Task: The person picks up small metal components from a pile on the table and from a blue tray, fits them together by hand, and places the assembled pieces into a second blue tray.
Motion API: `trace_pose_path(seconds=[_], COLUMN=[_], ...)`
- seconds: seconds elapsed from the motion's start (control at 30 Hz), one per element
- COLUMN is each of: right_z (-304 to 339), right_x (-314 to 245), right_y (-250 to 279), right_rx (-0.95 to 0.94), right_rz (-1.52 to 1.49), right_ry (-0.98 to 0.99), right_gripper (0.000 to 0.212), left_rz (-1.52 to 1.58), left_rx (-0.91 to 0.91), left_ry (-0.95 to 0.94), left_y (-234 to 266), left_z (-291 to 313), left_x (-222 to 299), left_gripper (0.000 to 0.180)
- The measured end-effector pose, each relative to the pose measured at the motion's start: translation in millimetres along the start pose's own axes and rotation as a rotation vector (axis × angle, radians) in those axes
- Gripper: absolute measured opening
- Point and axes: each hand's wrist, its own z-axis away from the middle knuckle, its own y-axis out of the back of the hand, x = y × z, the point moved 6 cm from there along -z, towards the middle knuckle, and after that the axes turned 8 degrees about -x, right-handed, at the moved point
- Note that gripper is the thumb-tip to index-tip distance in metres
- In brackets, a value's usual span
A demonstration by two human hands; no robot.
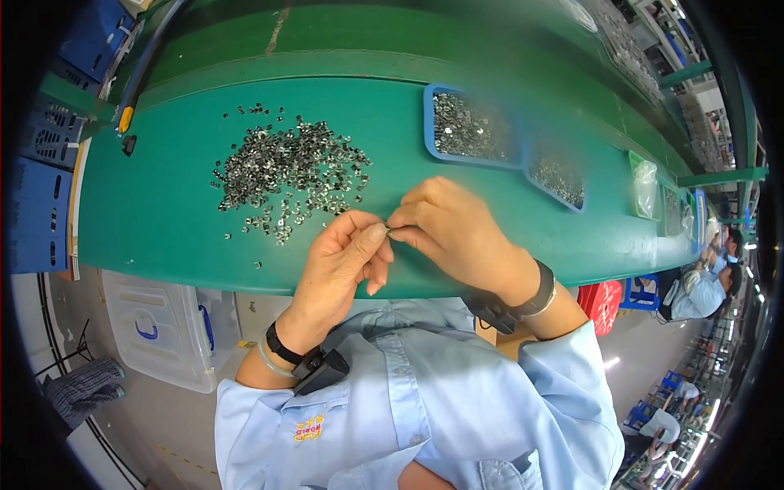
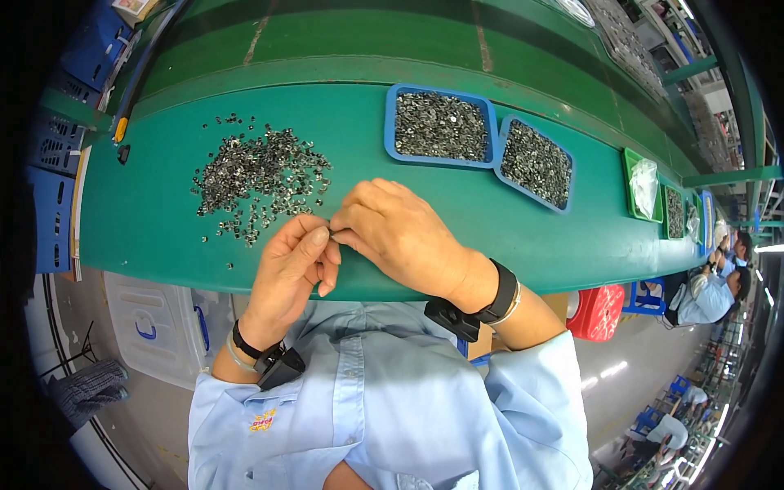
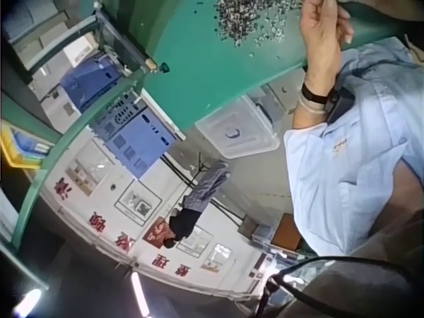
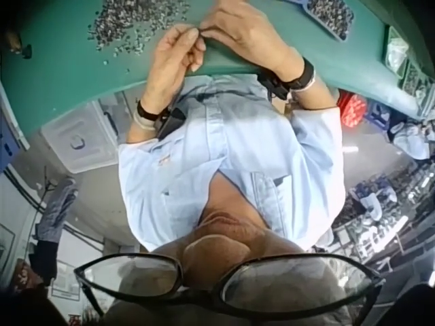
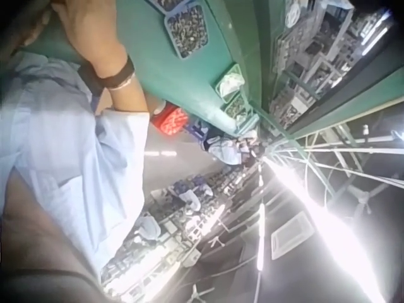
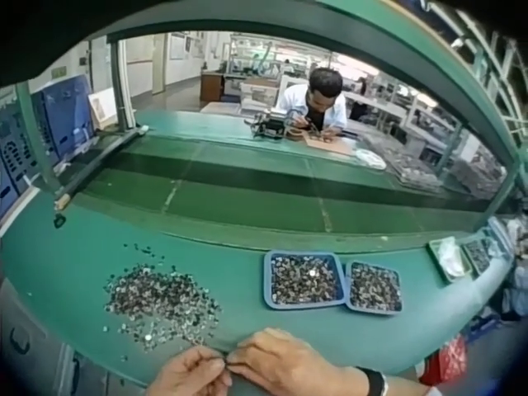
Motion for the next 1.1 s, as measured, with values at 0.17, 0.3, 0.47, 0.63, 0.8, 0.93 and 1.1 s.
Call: trace_pose_path(seconds=[0.17,0.3,0.47,0.63,0.8,0.93,1.1], right_z=[23,39,44,47,49,51,54], right_x=[0,3,3,6,6,7,11], right_y=[6,6,13,15,12,7,1], right_rx=[0.144,0.240,0.223,0.244,0.273,0.311,0.340], right_rz=[-0.075,-0.153,-0.102,-0.141,-0.201,-0.275,-0.277], right_ry=[-0.031,-0.087,-0.052,-0.051,-0.088,-0.111,-0.166], right_gripper=[0.020,0.021,0.022,0.021,0.020,0.020,0.021], left_rz=[0.080,0.095,0.034,0.025,0.064,0.136,0.163], left_rx=[-0.071,-0.091,-0.087,-0.101,-0.111,-0.184,-0.154], left_ry=[0.029,0.038,0.037,0.032,0.008,-0.050,-0.077], left_y=[-15,-25,-34,-36,-35,-39,-36], left_z=[-4,-5,-5,-10,-14,-17,-19], left_x=[-9,-13,-11,-14,-18,-21,-24], left_gripper=[0.017,0.017,0.017,0.016,0.015,0.015,0.013])
